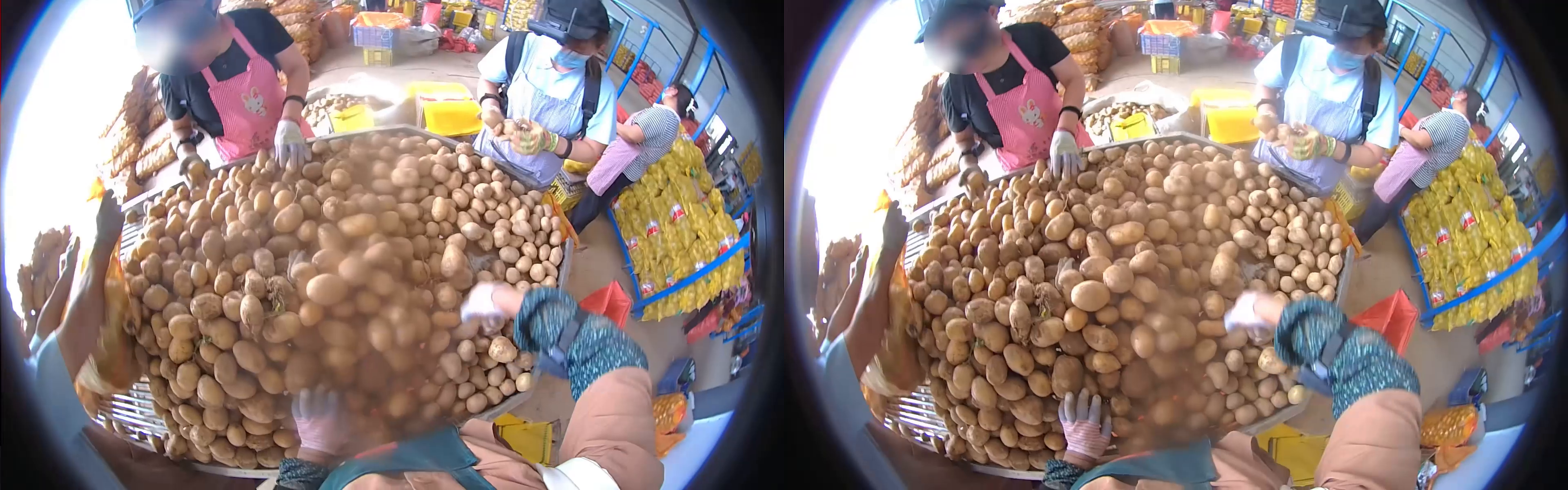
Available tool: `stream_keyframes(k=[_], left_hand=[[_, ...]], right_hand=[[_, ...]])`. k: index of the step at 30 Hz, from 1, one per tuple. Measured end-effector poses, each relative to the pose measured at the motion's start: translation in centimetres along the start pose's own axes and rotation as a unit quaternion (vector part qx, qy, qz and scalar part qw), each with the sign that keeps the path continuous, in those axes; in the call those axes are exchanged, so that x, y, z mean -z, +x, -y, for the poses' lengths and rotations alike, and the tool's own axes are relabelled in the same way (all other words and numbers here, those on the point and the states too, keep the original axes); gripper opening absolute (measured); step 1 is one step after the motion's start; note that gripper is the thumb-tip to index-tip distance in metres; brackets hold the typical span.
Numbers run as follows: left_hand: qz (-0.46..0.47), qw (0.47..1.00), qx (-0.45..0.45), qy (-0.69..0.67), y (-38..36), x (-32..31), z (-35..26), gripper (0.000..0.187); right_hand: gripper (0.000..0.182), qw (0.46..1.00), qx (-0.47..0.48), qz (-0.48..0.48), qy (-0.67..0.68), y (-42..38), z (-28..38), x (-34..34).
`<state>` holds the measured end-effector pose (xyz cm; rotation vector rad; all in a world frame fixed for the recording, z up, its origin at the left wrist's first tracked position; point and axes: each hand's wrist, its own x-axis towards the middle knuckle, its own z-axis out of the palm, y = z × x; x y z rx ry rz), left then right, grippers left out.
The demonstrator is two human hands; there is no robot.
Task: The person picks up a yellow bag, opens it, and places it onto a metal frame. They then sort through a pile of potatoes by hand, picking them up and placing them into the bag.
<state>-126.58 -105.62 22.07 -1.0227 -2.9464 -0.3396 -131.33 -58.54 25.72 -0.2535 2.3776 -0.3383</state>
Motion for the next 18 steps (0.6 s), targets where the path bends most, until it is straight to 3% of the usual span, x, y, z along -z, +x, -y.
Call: stream_keyframes(k=[2,4,5,7,10,12,14,15,16,18], left_hand=[[0.023,0.999,0.024,0.01,0.5,1.6,-0.8,0.052],[-0.001,1.0,0.019,0.017,0.1,0.7,-0.4,0.052],[-0.006,1.0,0.014,0.011,0.0,1.1,-0.4,0.05],[-0.029,1.0,-0.003,-0.001,-0.1,1.1,0.1,0.045],[-0.115,0.992,-0.008,-0.042,0.1,2.0,0.4,0.036],[-0.182,0.978,0.003,-0.099,1.1,3.4,0.8,0.036],[-0.21,0.969,0.009,-0.133,3.3,6.8,2.1,0.035],[-0.238,0.964,0.028,-0.115,4.8,8.9,2.1,0.032],[-0.258,0.965,-0.014,-0.048,6.4,11.4,2.3,0.031],[-0.293,0.953,0.032,-0.067,9.3,10.3,5.9,0.033]], right_hand=[[0.023,0.937,-0.166,-0.248,-0.184,1.2,-1.0,8.1],[0.024,0.826,-0.085,-0.489,-0.269,4.4,-8.4,15.2],[0.03,0.851,-0.067,-0.509,-0.111,5.9,-8.0,15.9],[0.036,0.843,0.01,-0.506,0.184,7.7,-3.8,15.0],[0.037,0.734,0.142,-0.387,0.54,5.7,8.1,10.5],[0.036,0.838,0.11,-0.405,0.347,4.0,15.6,6.6],[0.047,0.842,0.17,-0.494,0.135,7.1,14.6,0.2],[0.05,0.863,0.144,-0.48,0.071,7.4,14.9,-1.8],[0.055,0.878,0.117,-0.465,0.008,7.4,15.5,-3.5],[0.066,0.901,0.054,-0.414,-0.117,7.0,16.9,-5.6]])
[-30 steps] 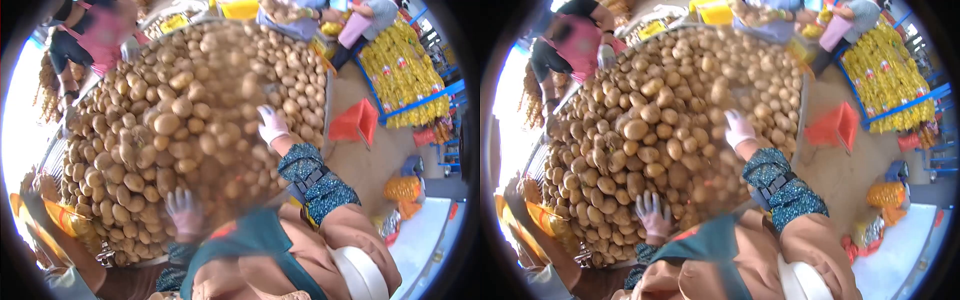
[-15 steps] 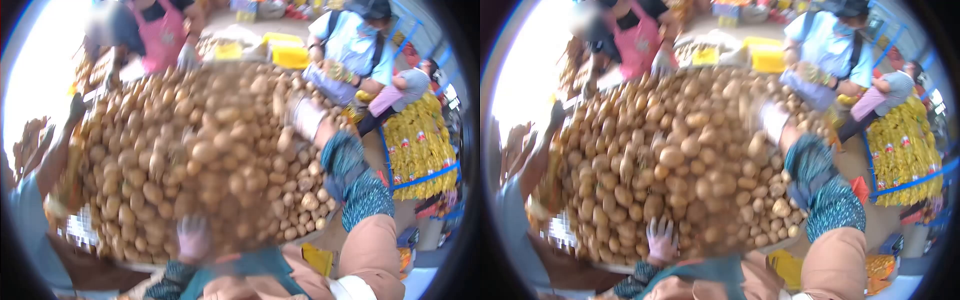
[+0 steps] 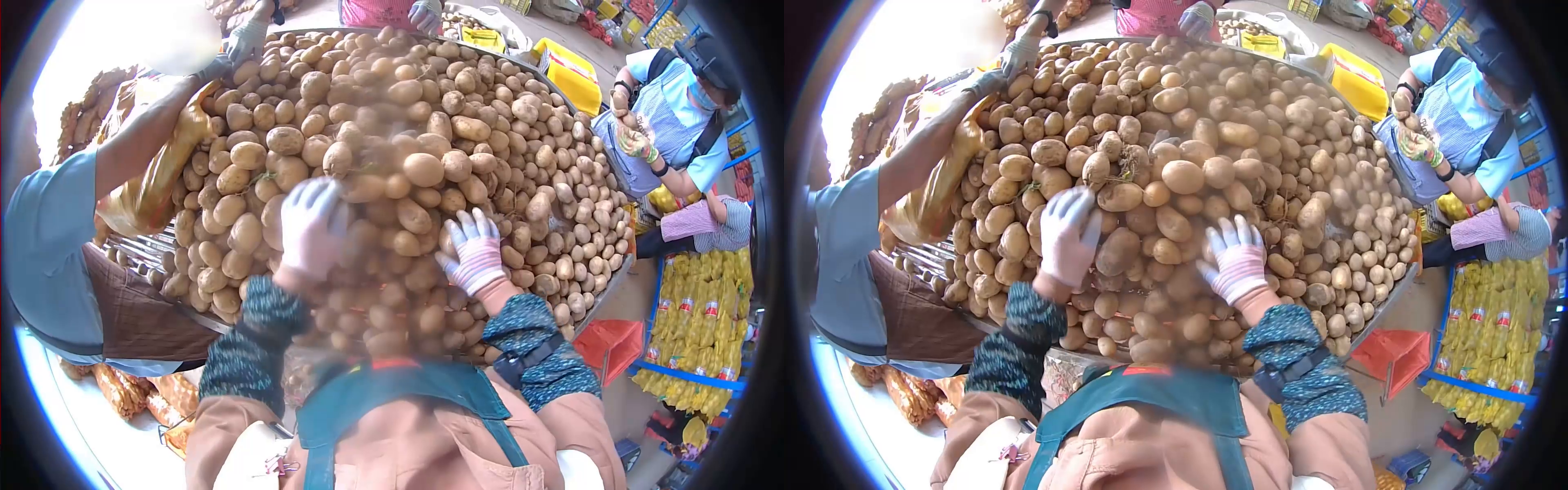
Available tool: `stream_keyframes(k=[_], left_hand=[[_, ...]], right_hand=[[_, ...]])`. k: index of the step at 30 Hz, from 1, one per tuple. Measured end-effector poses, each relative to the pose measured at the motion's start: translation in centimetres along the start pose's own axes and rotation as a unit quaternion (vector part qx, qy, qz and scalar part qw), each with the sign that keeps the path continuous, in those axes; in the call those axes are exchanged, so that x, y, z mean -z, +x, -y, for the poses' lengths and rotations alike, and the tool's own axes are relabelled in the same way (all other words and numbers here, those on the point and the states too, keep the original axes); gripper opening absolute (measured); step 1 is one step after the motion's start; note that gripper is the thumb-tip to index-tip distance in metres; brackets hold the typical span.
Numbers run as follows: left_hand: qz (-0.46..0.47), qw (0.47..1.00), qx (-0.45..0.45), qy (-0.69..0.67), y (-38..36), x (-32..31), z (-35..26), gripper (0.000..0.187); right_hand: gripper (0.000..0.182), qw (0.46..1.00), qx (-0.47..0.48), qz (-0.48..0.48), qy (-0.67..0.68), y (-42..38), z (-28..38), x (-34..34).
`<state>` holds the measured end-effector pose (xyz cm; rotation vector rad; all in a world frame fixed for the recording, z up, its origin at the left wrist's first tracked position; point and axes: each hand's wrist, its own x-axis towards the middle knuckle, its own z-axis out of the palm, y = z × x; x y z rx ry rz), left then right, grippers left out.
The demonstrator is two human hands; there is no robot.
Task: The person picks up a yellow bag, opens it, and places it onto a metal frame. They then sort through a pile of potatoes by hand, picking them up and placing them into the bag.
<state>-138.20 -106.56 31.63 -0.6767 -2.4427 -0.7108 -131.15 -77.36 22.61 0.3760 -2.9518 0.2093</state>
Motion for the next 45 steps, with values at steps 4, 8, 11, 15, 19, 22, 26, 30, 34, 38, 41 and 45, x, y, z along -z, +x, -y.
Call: stream_keyframes(k=[4,8,11,15,19,22,26,30,34,38,41,45], left_hand=[[0.063,0.984,0.149,0.074,3.9,-2.1,2.2,0.048],[0.126,0.979,0.159,0.007,4.7,-3.0,2.2,0.051],[0.06,0.985,0.141,-0.083,3.4,-2.0,0.8,0.056],[0.257,0.874,0.243,-0.333,0.6,1.8,-6.0,0.079],[0.325,0.676,0.321,-0.578,-5.4,-1.3,-6.8,0.078],[0.347,0.686,0.306,-0.561,-6.7,-1.0,-6.6,0.058],[0.272,0.865,0.215,-0.362,-7.0,-0.7,-3.1,0.052],[0.178,0.908,0.143,-0.35,-6.1,-0.1,-2.6,0.041],[0.066,0.957,0.167,-0.23,-4.0,1.1,-2.0,0.028],[0.042,0.998,0.04,-0.023,-1.1,0.8,2.7,0.04],[0.173,0.979,-0.001,0.106,1.6,0.2,3.6,0.05],[0.216,0.963,-0.024,0.159,2.8,-2.1,5.0,0.046]], right_hand=[[0.072,1.0,-0.009,-0.02,-0.008,-0.2,0.2,-1.2],[0.074,0.999,-0.018,-0.028,0.001,-0.1,0.4,-1.0],[0.076,0.999,-0.028,-0.01,0.033,-0.2,1.0,1.0],[0.078,0.942,0.026,-0.118,0.312,-2.1,5.3,5.3],[0.07,0.853,0.022,0.082,0.515,-3.1,6.1,5.3],[0.059,0.853,-0.126,0.222,0.454,-3.4,4.2,6.2],[0.05,0.764,-0.196,0.534,0.304,-1.9,-1.6,8.8],[0.026,0.965,-0.091,0.202,0.139,7.5,-12.4,12.5],[0.026,0.936,-0.124,-0.153,0.293,16.6,-18.0,16.5],[0.044,0.956,0.011,0.013,0.293,17.1,-2.0,13.7],[0.054,0.978,0.191,-0.004,0.083,18.2,3.1,7.8],[0.057,0.981,0.128,0.056,0.134,20.4,5.1,3.0]])
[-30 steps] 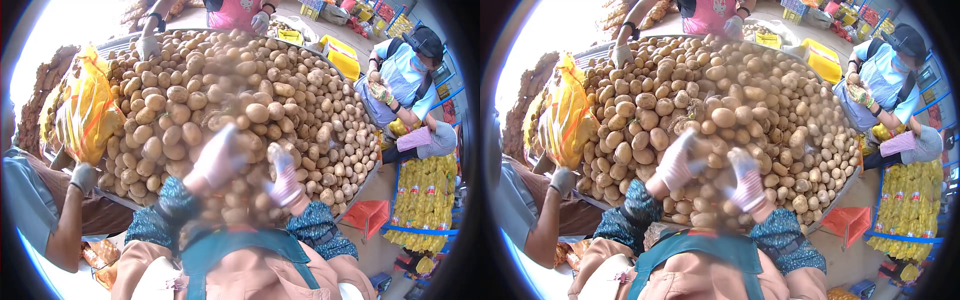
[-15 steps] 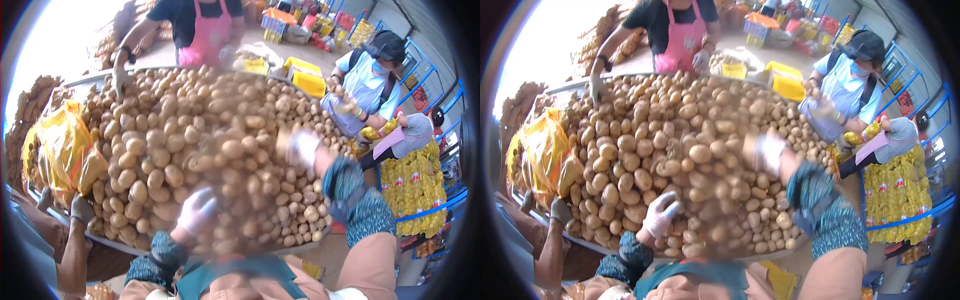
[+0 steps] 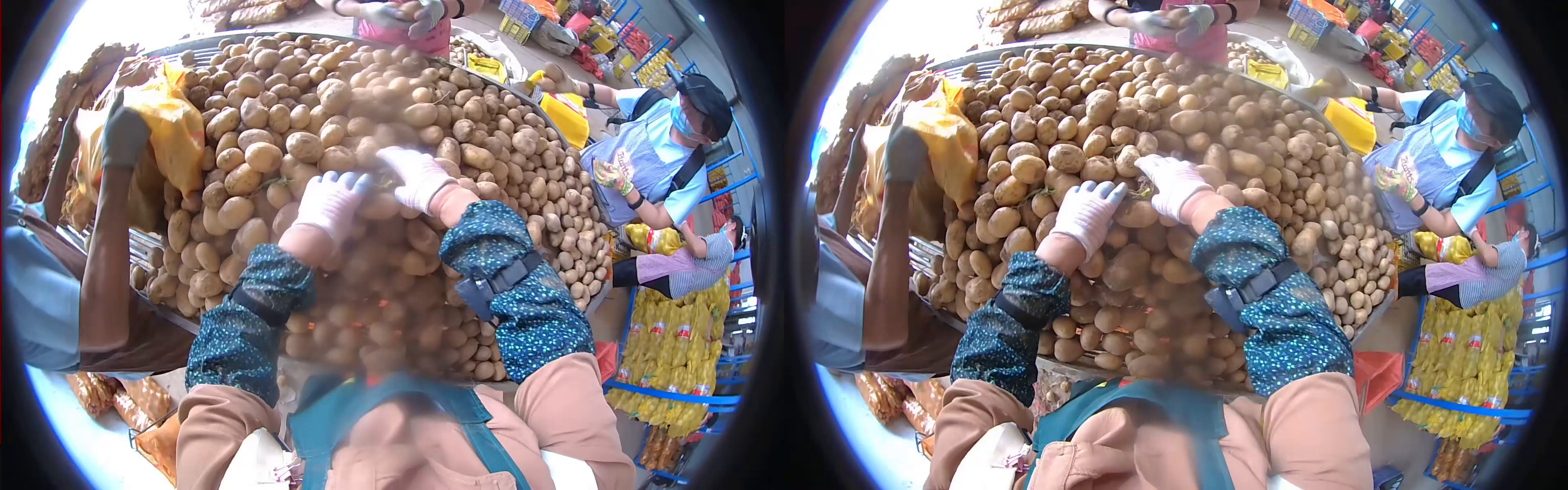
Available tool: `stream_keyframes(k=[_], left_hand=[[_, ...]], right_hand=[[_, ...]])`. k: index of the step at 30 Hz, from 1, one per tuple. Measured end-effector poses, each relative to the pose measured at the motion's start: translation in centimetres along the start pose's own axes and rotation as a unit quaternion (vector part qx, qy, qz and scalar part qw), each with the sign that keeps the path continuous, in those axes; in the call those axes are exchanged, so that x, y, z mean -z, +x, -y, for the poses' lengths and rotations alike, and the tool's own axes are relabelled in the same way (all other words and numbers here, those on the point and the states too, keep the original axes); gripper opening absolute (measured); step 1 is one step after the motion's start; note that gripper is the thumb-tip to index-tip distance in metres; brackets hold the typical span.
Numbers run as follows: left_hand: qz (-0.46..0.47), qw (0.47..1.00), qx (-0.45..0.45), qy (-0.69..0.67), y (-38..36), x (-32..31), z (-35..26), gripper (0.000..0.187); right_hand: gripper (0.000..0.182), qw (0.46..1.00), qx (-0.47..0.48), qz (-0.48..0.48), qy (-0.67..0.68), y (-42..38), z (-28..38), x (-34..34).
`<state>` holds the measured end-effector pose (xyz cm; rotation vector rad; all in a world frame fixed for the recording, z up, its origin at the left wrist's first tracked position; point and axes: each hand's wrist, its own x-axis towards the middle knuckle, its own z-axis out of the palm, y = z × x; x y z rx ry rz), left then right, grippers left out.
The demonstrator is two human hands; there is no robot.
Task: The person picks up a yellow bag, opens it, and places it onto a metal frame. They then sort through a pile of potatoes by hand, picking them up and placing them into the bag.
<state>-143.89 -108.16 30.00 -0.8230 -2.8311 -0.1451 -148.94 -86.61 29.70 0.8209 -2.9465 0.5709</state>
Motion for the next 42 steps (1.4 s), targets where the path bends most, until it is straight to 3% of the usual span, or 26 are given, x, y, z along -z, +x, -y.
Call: stream_keyframes(k=[2,5,9,12,13,15,17,19,20,23,24,25,26,27,28,29,31,32,34,35,37,39,42], left_hand=[[0.032,0.999,0.005,0.018,0.6,-0.7,0.6,0.043],[-0.027,0.999,0.006,-0.035,0.9,-1.5,1.3,0.039],[-0.027,0.988,0.043,-0.148,-0.1,-1.0,1.0,0.043],[-0.042,0.956,0.106,-0.269,-0.8,1.0,-0.2,0.052],[-0.055,0.935,0.132,-0.326,-1.2,1.5,-0.4,0.054],[-0.023,0.872,0.173,-0.458,-1.9,1.7,-0.5,0.056],[0.005,0.769,0.205,-0.605,-2.7,1.6,-0.4,0.056],[0.03,0.618,0.227,-0.752,-4.3,0.6,-0.8,0.053],[0.026,0.52,0.193,-0.832,-5.1,3.7,-2.3,0.052],[0.047,0.424,0.136,-0.894,-7.4,6.0,-3.1,0.054],[0.06,0.416,0.103,-0.901,-8.0,5.4,-2.9,0.054],[0.034,0.392,0.159,-0.906,-9.0,0.9,-2.0,0.05],[0.031,0.325,0.152,-0.933,-9.7,1.8,-2.1,0.049],[0.029,0.255,0.144,-0.956,-10.6,2.6,-2.4,0.047],[-0.044,0.289,0.212,-0.933,-11.8,1.4,-2.8,0.045],[-0.112,0.295,0.291,-0.903,-12.9,0.5,-3.1,0.044],[-0.131,0.271,0.384,-0.873,-15.4,2.4,-2.7,0.037],[-0.144,0.342,0.324,-0.871,-17.8,-1.0,-1.1,0.032],[-0.14,0.188,0.29,-0.928,-20.1,0.0,-0.6,0.023],[-0.146,0.198,0.317,-0.916,-20.7,0.8,-0.8,0.023],[-0.155,0.22,0.366,-0.891,-21.9,1.5,-0.9,0.024],[-0.165,0.201,0.352,-0.899,-22.7,1.1,-0.8,0.025],[-0.178,0.204,0.353,-0.896,-23.6,0.3,-0.5,0.023]], right_hand=[[0.049,0.999,-0.018,0.042,0.02,0.3,0.1,0.2],[0.041,0.988,0.039,0.067,-0.133,-0.8,1.1,1.2],[0.029,0.987,0.105,-0.031,-0.121,-2.0,0.4,-0.7],[0.025,0.991,0.08,-0.104,-0.001,-3.0,1.1,-2.4],[0.024,0.986,-0.002,-0.106,0.128,-3.4,1.4,-2.8],[0.021,0.907,-0.163,-0.097,0.375,-4.5,3.5,-2.0],[0.02,0.87,-0.16,-0.092,0.457,-4.8,4.8,-1.9],[0.019,0.799,-0.166,-0.072,0.574,-4.9,6.2,-2.5],[0.02,0.8,-0.196,-0.06,0.564,-5.0,7.4,-1.8],[0.019,0.836,-0.086,-0.095,0.534,-5.7,9.2,-3.7],[0.02,0.828,-0.157,-0.036,0.536,-6.3,10.9,-2.7],[0.018,0.838,-0.16,-0.02,0.522,-7.0,13.1,-1.7],[0.018,0.944,-0.005,-0.058,0.325,-7.1,13.4,-2.7],[0.018,0.979,0.149,-0.094,0.105,-7.1,13.2,-4.0],[0.018,0.985,0.158,-0.035,0.059,-6.6,13.9,-5.9],[0.02,0.967,0.217,-0.064,0.119,-7.2,16.0,-3.3],[0.02,0.922,0.277,0.029,0.269,-5.9,16.0,-5.3],[0.02,0.93,0.253,-0.007,0.268,-5.5,16.5,-3.9],[0.013,0.944,0.177,-0.077,0.267,-3.3,16.9,-3.1],[0.015,0.957,0.147,-0.119,0.22,-1.7,16.9,-3.4],[0.025,0.994,0.088,-0.05,0.04,2.5,16.6,-4.6],[0.028,0.993,-0.015,0.034,-0.112,5.7,18.4,-4.6],[0.023,0.979,-0.014,0.103,-0.174,8.1,19.0,-4.6]])
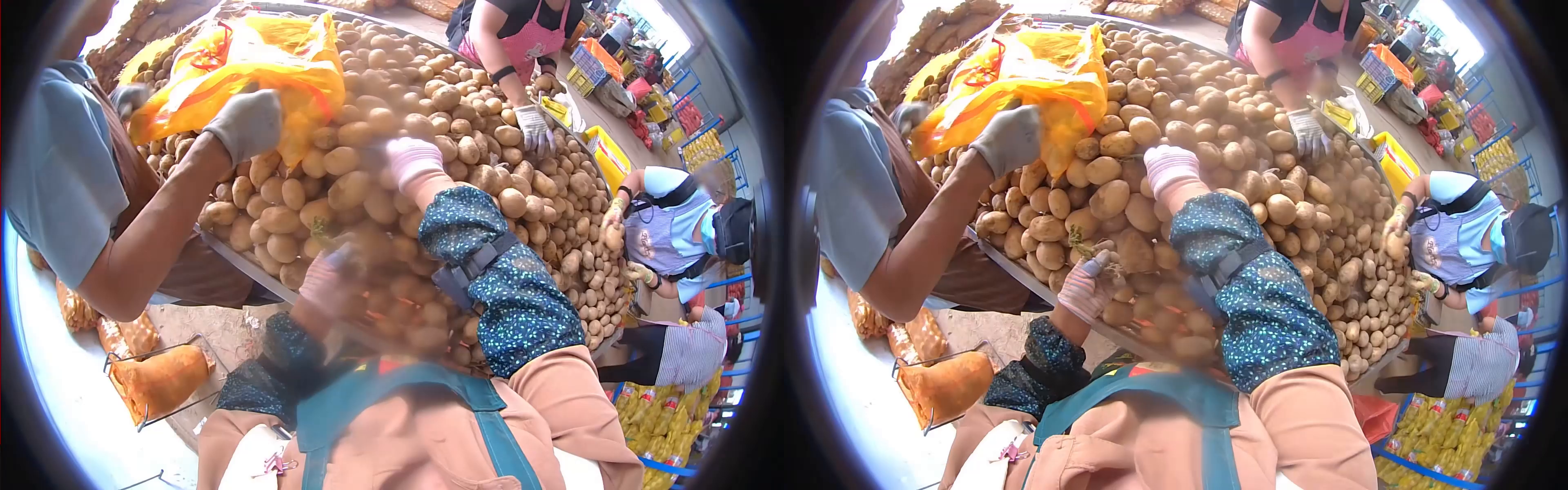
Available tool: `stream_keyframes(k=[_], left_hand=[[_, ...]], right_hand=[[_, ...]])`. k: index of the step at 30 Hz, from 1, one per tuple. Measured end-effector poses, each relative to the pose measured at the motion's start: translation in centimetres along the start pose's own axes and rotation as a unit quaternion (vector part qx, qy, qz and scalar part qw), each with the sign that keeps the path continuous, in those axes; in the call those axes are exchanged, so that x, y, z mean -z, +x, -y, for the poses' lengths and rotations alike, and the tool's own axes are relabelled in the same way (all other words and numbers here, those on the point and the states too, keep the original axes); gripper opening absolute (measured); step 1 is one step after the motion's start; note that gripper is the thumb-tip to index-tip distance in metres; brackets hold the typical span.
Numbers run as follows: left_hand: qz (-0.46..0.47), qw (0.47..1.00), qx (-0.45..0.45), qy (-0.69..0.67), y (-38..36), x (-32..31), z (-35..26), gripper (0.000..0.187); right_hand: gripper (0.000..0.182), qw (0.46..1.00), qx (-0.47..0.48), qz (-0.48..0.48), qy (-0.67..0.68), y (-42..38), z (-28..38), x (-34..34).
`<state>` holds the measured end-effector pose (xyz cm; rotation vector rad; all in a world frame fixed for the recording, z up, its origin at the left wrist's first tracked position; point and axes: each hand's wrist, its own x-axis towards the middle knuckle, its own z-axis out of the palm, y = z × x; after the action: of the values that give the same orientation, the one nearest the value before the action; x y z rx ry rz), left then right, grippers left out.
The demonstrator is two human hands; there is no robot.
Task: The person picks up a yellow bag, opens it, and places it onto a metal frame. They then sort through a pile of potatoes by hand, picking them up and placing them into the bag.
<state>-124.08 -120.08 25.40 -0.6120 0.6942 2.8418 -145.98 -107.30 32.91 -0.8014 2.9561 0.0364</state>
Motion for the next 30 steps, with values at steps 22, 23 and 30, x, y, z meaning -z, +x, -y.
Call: stream_keyframes(k=[22,23,30], left_hand=[[0.002,0.984,0.13,0.123,1.6,-5.9,5.6,0.027],[-0.032,0.981,0.143,0.129,1.3,-6.0,5.4,0.026],[-0.07,0.993,0.09,-0.04,1.2,-0.9,3.2,0.026]], right_hand=[[0.02,0.938,0.143,-0.203,0.242,-22.4,1.0,-6.4],[0.018,0.949,0.128,-0.14,0.25,-22.3,1.1,-6.7],[0.052,0.841,-0.105,-0.044,0.529,-23.0,-0.8,-8.4]])
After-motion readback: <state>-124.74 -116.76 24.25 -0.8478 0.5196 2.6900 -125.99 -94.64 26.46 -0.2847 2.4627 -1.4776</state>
